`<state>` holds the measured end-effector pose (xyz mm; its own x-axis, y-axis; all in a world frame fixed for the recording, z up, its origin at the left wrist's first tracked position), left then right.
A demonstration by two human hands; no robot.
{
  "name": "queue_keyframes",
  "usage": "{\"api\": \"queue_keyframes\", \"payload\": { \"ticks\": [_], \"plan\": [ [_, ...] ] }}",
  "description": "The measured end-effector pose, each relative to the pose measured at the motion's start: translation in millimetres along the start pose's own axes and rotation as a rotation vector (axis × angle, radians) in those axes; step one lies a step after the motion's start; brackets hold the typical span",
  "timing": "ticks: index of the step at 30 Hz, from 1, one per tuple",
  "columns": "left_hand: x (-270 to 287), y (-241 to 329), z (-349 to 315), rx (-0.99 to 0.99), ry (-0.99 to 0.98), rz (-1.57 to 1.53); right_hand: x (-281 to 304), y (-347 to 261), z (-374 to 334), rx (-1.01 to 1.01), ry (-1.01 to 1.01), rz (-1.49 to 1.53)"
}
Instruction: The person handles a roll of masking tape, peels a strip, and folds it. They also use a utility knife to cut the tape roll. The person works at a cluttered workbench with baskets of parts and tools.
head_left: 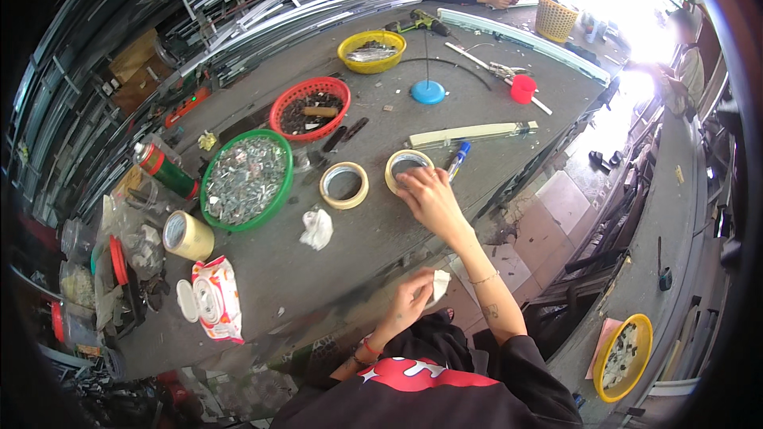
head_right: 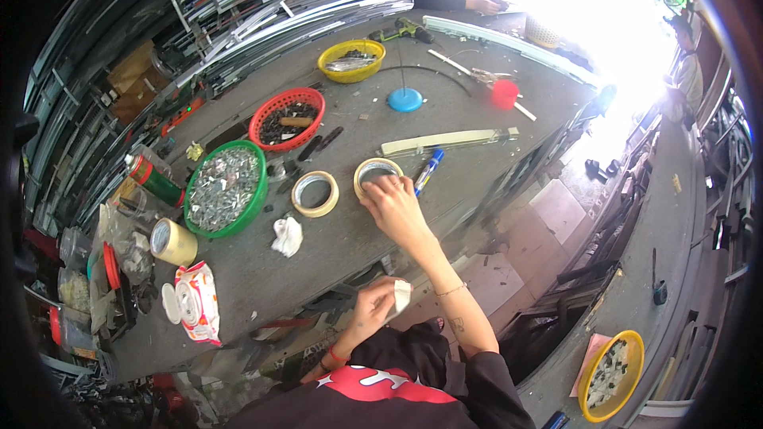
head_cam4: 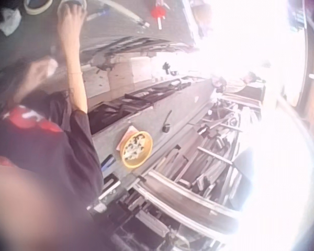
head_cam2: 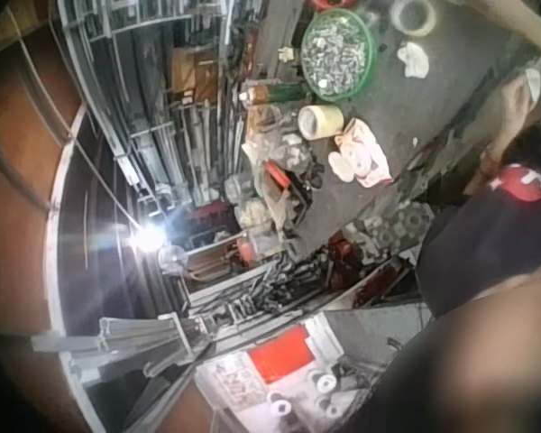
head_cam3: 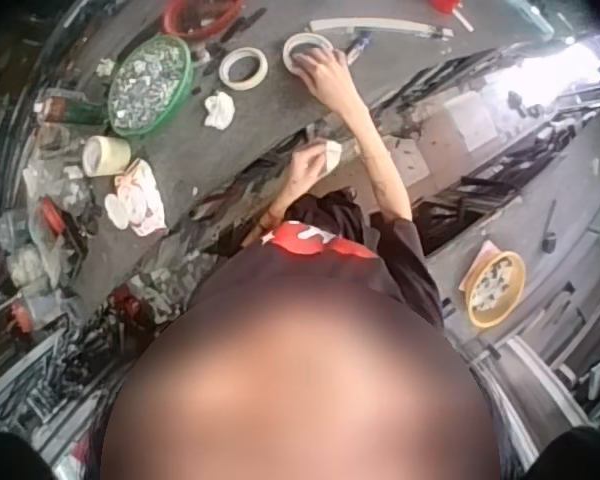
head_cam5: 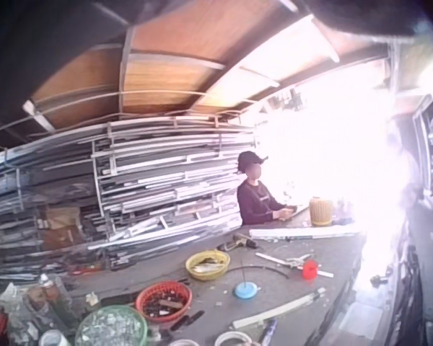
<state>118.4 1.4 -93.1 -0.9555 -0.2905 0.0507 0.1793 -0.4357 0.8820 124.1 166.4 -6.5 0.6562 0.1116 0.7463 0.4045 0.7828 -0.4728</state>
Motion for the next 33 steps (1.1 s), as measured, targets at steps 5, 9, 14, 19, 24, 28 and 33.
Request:
{"api": "queue_keyframes", "payload": {
  "ticks": [5,9,14,19,24,28,33],
  "plan": [
    [35.0,43.7,22.8,-0.048,0.107,0.006,28.5,-11.1,-44.8,-0.300,-0.094,0.762],
    [37.0,57.3,46.6,-0.154,0.150,-0.179,80.5,-29.6,-82.3,-0.345,-0.046,0.955],
    [12.8,69.4,64.2,-0.219,0.089,-0.080,124.1,-42.0,-116.9,-0.334,0.073,0.910],
    [-20.3,74.2,66.5,-0.300,0.050,-0.029,93.4,-29.3,-155.0,-0.494,0.110,1.224],
    [-34.5,56.2,52.0,-0.199,-0.177,-0.027,86.3,0.8,-186.0,-0.625,0.105,1.220],
    [-49.1,24.3,40.6,-0.111,-0.298,-0.135,86.2,8.7,-210.2,-0.783,0.114,1.251],
    [-83.2,-5.6,23.3,-0.062,-0.267,-0.029,86.3,19.4,-236.1,-0.972,0.174,1.273]
  ]
}}
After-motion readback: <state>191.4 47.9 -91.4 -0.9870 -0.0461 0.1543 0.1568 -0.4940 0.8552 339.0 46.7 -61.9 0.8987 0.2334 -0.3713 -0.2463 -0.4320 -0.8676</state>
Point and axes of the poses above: each hand's wrist, its own z-axis towards the middle knuckle, its own x-axis out of the back of the hand, y = z × x, the point moved 2 cm from there along z, towards the middle knuckle, and after that the axes turned 13 degrees about -x, right-handed, at the moved point
